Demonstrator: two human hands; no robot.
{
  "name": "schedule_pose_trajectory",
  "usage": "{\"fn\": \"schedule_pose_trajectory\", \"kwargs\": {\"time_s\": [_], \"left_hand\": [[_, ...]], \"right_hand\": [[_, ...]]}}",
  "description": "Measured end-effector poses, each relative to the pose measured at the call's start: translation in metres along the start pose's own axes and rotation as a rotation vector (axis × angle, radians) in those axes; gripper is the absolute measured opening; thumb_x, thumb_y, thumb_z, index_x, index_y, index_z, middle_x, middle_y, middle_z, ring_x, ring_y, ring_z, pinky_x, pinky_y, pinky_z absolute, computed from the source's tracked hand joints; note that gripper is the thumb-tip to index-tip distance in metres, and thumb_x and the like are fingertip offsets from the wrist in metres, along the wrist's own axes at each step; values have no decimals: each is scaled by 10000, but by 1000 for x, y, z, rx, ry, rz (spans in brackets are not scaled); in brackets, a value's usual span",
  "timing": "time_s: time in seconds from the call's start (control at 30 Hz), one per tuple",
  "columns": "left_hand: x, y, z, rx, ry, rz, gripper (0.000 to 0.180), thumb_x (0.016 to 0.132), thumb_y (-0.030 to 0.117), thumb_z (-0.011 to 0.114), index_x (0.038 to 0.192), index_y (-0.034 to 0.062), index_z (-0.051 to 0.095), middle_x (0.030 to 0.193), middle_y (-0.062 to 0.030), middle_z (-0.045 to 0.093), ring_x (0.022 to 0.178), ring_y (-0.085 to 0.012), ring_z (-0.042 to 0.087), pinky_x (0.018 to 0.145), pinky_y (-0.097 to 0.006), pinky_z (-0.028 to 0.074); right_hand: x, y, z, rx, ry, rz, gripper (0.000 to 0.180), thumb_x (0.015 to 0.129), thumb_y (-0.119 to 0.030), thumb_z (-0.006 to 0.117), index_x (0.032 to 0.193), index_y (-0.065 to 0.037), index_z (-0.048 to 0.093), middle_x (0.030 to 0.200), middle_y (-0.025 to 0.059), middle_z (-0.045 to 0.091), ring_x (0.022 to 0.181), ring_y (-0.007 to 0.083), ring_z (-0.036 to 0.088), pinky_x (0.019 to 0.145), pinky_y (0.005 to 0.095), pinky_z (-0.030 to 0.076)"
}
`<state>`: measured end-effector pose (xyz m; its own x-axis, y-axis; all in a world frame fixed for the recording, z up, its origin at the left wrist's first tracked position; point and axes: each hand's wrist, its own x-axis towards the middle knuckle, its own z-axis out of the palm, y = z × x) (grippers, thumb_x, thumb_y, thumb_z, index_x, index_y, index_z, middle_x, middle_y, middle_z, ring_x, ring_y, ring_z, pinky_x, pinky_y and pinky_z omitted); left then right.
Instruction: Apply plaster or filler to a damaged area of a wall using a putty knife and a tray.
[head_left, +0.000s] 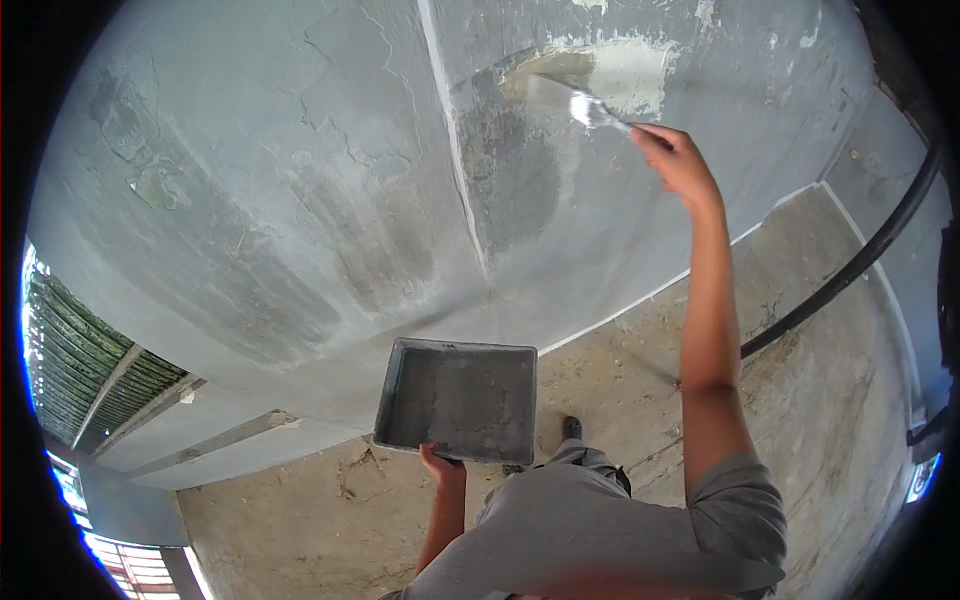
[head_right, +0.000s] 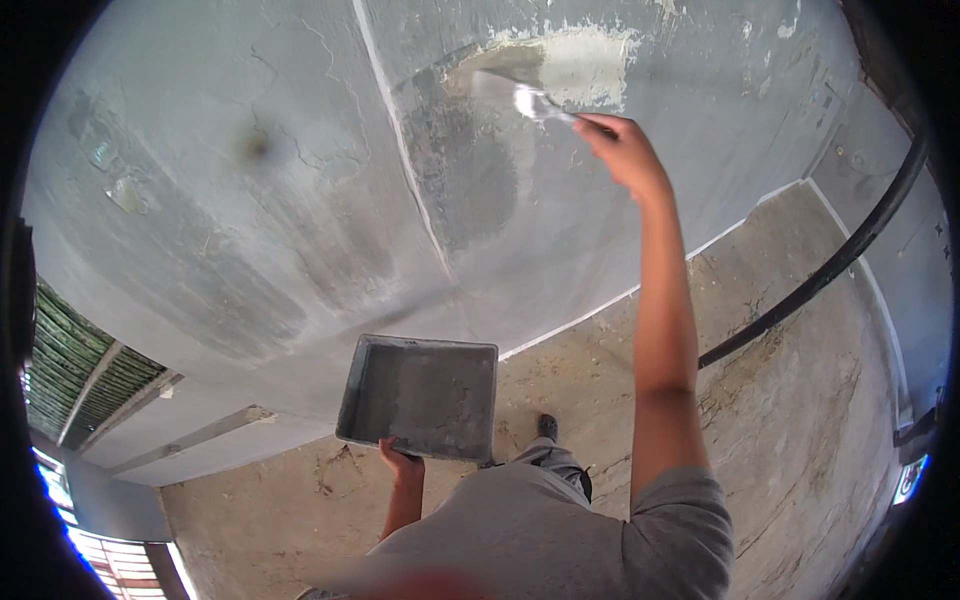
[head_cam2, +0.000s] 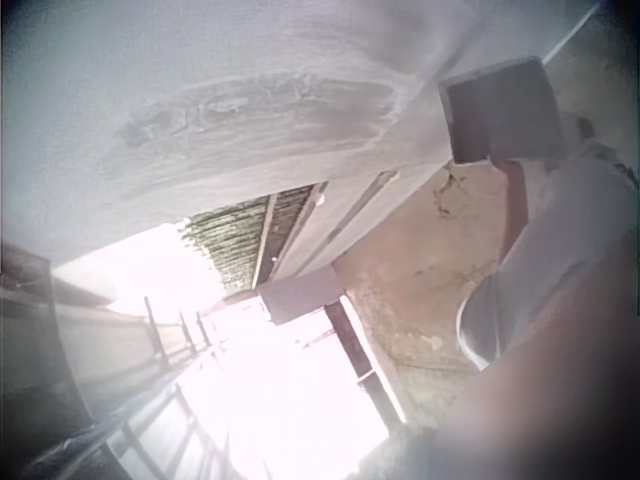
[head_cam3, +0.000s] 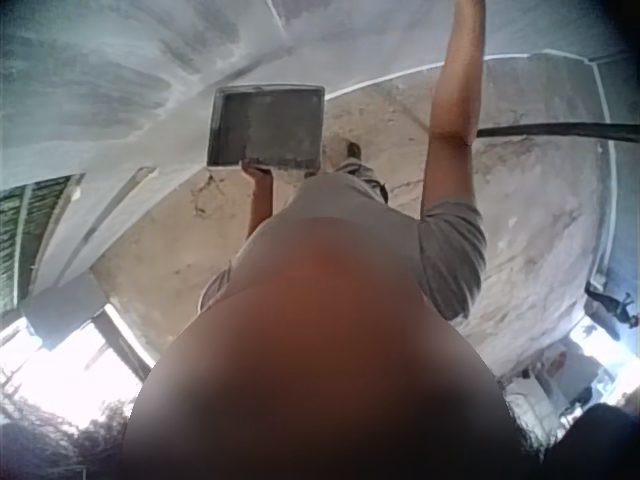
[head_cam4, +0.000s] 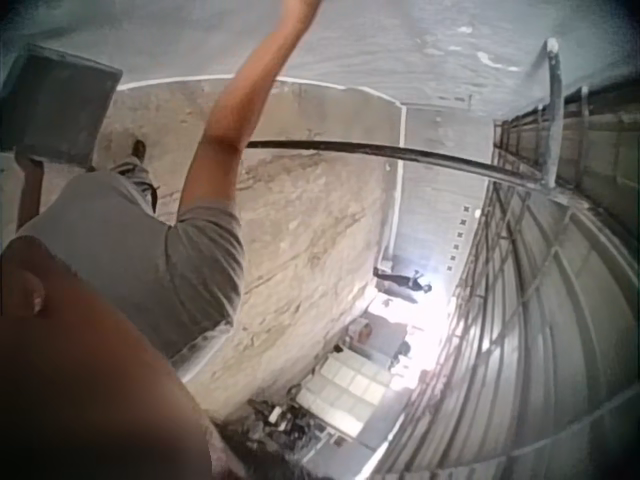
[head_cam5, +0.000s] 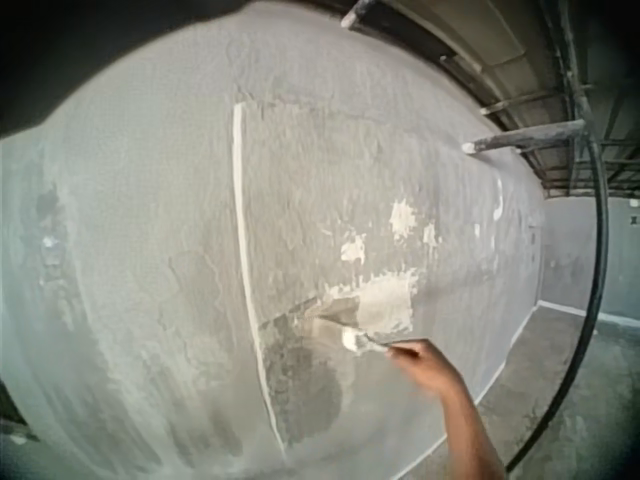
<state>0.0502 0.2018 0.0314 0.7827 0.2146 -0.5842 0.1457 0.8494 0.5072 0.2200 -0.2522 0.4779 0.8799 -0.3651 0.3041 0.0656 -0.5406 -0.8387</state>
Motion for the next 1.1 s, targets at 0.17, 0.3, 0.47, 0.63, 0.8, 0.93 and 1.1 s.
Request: {"fn": "schedule_pose_trajectory", "kwargs": {"time_s": [0.17,0.3,0.47,0.63,0.8,0.93,1.1], "left_hand": [[8,-5,3,-22,-28,2,374,704,310,590,1020,109,592,1040,-37,602,1003,-251,562,858,-403,452],[11,-4,4,-10,-57,-23,375,699,308,593,1020,112,592,1046,-33,600,1013,-253,554,863,-404,446],[13,-5,17,29,-30,-16,343,713,330,594,986,122,579,1032,-30,591,983,-252,541,867,-417,437],[10,-8,17,-3,-11,-17,339,735,339,585,989,115,579,1056,-43,592,997,-259,545,869,-418,441],[14,-8,5,-6,-76,-8,314,779,369,569,975,124,584,1055,-47,605,1009,-263,558,868,-416,450],[15,-7,-2,1,-48,18,308,749,339,575,968,123,583,1026,-46,614,987,-256,570,852,-405,455],[10,-1,5,-20,-16,-19,348,698,294,584,997,119,592,1029,-39,617,982,-244,575,840,-391,459]], "right_hand": [[39,92,-54,-256,305,-62,350,918,-319,624,1121,-42,689,843,99,713,734,202,655,680,330,503],[13,81,-37,-449,557,-201,261,912,-227,579,1063,-43,689,872,206,685,800,369,665,717,417,518],[-32,6,80,-253,301,-239,232,920,-194,559,1071,-56,670,753,220,653,725,407,654,656,448,520],[-95,-46,132,-142,12,-383,245,922,-198,608,1098,-40,672,720,197,661,662,354,671,613,412,519],[-74,-32,84,-6,-86,-274,279,914,-220,657,1120,-35,685,727,144,677,626,181,637,606,325,495],[-8,33,27,-165,138,-201,309,921,-257,652,1129,-30,688,833,150,705,694,142,619,659,302,497],[22,115,-27,-422,566,-135,296,908,-230,621,1126,-40,686,911,193,710,827,302,698,723,378,532]]}}
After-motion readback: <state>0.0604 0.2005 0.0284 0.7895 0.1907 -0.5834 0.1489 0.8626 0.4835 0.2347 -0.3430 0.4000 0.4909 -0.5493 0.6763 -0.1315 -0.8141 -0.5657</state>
